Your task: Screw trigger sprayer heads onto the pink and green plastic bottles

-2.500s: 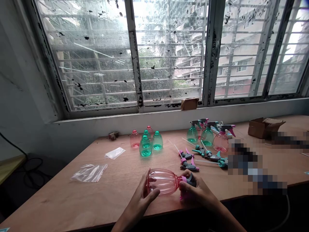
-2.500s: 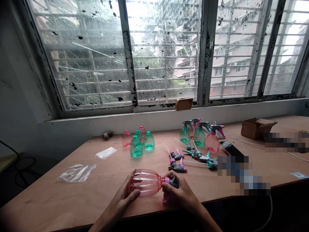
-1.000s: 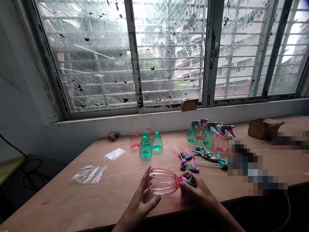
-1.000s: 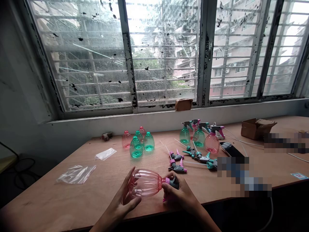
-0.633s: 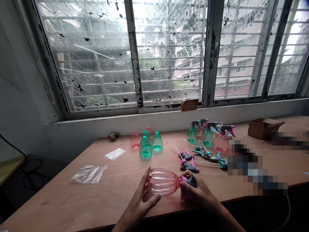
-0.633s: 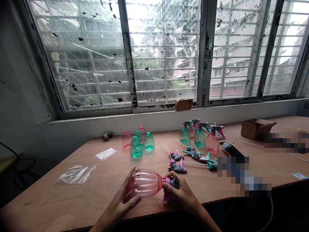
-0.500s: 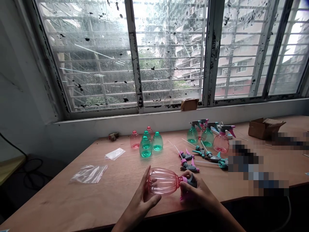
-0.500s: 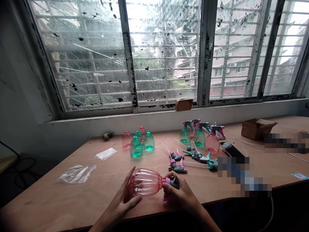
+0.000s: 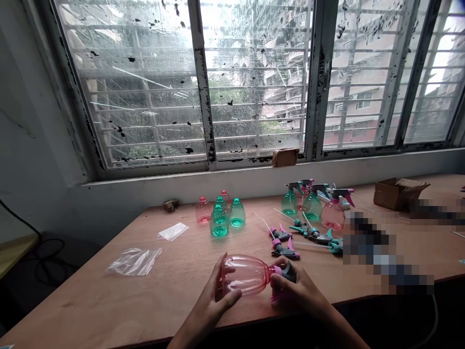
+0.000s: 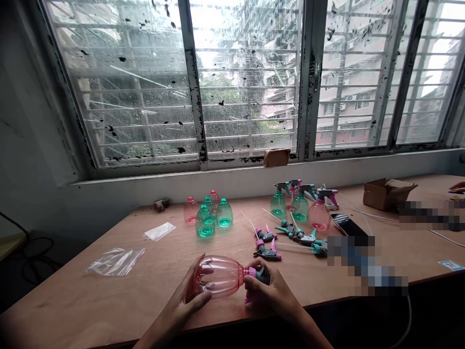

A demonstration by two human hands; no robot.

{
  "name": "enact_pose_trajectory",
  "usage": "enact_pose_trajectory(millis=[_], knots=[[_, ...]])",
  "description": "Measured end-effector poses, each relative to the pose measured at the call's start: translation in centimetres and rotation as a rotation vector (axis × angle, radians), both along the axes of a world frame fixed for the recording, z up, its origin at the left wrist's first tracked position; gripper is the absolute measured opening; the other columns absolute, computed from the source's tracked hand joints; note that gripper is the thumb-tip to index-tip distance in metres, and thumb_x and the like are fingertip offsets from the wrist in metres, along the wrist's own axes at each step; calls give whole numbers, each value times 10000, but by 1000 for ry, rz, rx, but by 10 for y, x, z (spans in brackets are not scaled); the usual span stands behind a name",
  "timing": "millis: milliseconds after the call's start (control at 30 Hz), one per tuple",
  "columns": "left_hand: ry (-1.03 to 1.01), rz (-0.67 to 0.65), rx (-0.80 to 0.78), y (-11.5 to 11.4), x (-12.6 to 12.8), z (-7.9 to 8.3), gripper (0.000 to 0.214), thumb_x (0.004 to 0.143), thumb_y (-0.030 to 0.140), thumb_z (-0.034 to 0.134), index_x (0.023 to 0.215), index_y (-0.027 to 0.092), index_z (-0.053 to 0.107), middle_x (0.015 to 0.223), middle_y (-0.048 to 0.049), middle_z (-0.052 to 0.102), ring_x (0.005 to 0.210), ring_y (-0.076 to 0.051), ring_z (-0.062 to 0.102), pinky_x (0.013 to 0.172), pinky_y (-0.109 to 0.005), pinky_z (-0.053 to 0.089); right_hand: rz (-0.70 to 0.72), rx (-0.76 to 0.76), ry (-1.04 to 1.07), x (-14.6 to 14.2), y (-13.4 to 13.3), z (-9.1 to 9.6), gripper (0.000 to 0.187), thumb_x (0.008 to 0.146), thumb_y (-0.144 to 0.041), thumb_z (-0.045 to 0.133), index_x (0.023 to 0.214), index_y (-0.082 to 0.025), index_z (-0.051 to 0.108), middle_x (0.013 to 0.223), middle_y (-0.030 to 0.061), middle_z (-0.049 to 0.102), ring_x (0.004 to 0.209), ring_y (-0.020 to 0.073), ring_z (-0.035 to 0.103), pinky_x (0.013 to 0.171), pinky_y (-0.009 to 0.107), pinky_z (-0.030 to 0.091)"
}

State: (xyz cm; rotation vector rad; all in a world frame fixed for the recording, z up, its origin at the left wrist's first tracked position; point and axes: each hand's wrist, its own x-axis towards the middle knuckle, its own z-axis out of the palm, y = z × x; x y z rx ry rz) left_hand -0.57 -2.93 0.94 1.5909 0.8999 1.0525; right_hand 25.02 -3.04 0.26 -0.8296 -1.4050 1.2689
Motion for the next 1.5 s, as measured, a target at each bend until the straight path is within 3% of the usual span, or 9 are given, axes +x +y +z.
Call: enact_pose_trajectory(millis=[133, 233, 333, 533, 667, 800, 967, 1267, 1500], knots=[[7, -11, 72, -2, 1, -3, 968, 781, 461, 734, 1518, 332, 119, 1385, -120, 491, 1348, -309, 401, 1132, -466, 275, -11, -6, 35, -1, 2, -1, 382, 784, -516, 718, 897, -200, 536, 660, -1, 674, 583, 191, 661, 589, 316, 555], [-4, 3, 16, 0, 0, -4, 996, 788, 515, 704, 1528, 278, 81, 1308, -146, 537, 1272, -327, 476, 1093, -488, 325, -15, 24, -8, 0, 2, -3, 355, 792, -492, 720, 875, -194, 547, 672, 4, 682, 594, 183, 663, 575, 285, 541], [14, 20, -26, 2, -2, -4, 918, 809, 551, 657, 1518, 208, 184, 1218, -154, 579, 1177, -336, 546, 1056, -500, 369, -5, 30, -34, 0, 2, -4, 339, 801, -475, 718, 877, -188, 556, 670, 5, 684, 588, 180, 662, 565, 281, 536], [-18, -32, 97, -1, 1, -1, 912, 792, 401, 734, 1510, 333, 176, 1543, -94, 333, 1391, -313, 354, 1170, -459, 241, -2, 8, -14, 0, 2, -4, 342, 800, -483, 714, 885, -196, 549, 676, 1, 686, 594, 191, 669, 574, 299, 555], [-34, -15, 53, 0, 1, -1, 956, 789, 423, 733, 1522, 296, 133, 1566, -106, 304, 1408, -319, 331, 1177, -474, 236, 11, 0, -22, -1, 2, -4, 342, 806, -483, 707, 892, -194, 546, 668, 2, 687, 584, 191, 667, 570, 310, 559], [12, 26, -29, 1, -1, 0, 805, 853, 481, 637, 1509, 243, 234, 1553, -116, 340, 1412, -335, 323, 1183, -500, 214, 15, 9, -50, 0, 2, -5, 340, 808, -484, 703, 892, -191, 554, 673, 7, 687, 587, 189, 668, 573, 307, 554], [-65, -48, 33, -5, 1, 3, 890, 809, 424, 708, 1512, 345, 166, 1601, -58, 239, 1448, -332, 239, 1186, -512, 183, 12, 18, -20, 1, 3, -6, 330, 817, -466, 704, 902, -184, 554, 685, 9, 687, 596, 182, 664, 570, 298, 554], [-32, 26, -54, 2, -2, -4, 896, 813, 515, 669, 1516, 234, 190, 1554, -154, 313, 1364, -357, 381, 1153, -536, 245, 15, 10, -36, 0, 2, -8, 338, 811, -467, 711, 907, -179, 560, 687, 2, 678, 595, 184, 668, 586, 309, 554], [-9, -41, 154, 2, -2, -8, 877, 789, 373, 741, 1493, 380, 218, 1588, -54, 259, 1418, -322, 292, 1178, -494, 207, 8, 7, -48, 2, 4, -10, 343, 809, -482, 706, 896, -188, 553, 670, 3, 688, 583, 199, 679, 572, 308, 546]])
